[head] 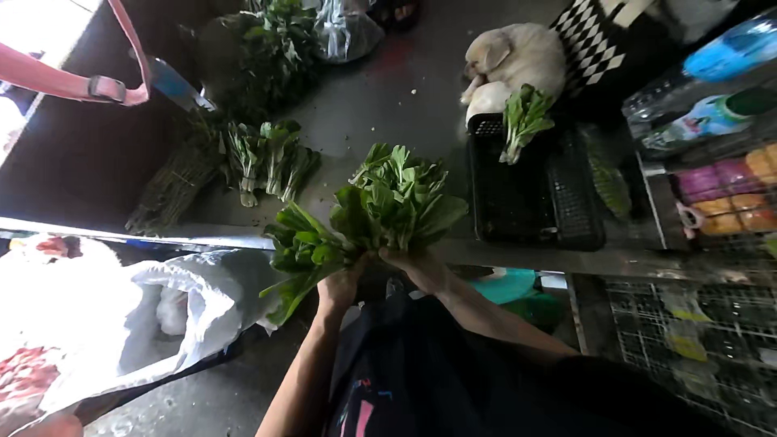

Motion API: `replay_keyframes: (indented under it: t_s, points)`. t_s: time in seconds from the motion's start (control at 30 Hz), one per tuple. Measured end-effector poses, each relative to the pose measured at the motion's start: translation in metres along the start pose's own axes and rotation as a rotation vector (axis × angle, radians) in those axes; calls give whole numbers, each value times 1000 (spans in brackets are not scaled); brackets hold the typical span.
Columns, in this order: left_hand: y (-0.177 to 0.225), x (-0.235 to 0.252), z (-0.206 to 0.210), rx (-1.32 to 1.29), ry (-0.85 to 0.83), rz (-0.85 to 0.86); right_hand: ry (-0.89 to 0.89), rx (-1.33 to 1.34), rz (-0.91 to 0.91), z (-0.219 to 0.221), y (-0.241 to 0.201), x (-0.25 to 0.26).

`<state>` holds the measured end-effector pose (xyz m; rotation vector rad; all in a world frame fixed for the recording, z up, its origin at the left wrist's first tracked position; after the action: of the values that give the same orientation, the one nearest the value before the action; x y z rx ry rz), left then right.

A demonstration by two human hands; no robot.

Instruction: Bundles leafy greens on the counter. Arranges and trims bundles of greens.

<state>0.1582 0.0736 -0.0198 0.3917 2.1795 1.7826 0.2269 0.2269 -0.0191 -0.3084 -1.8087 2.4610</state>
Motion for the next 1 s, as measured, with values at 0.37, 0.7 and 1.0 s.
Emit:
replay_keyframes:
  t_s: [0.37,0.7,1.0]
  points:
    - [-12,-1,11,-300,-66,127,108,171,-41,-13,15,-6]
    - [-20,3,7,-380,-105,-6,10,527,96,-30,19,-8]
    - [-19,0,8,-382,-130,-48,-11,647,114,-36,28,-8]
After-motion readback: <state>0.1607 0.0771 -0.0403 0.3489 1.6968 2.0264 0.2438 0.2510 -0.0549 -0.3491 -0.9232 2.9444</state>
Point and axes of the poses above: each hand's wrist, its own x-axis towards the middle knuckle, its own z-axis out of the palm, y = z × x, the point moved 1 cm from there along x, towards the middle knuckle, and after that the axes turned 6 degrees about -y, right-handed, at the moved point
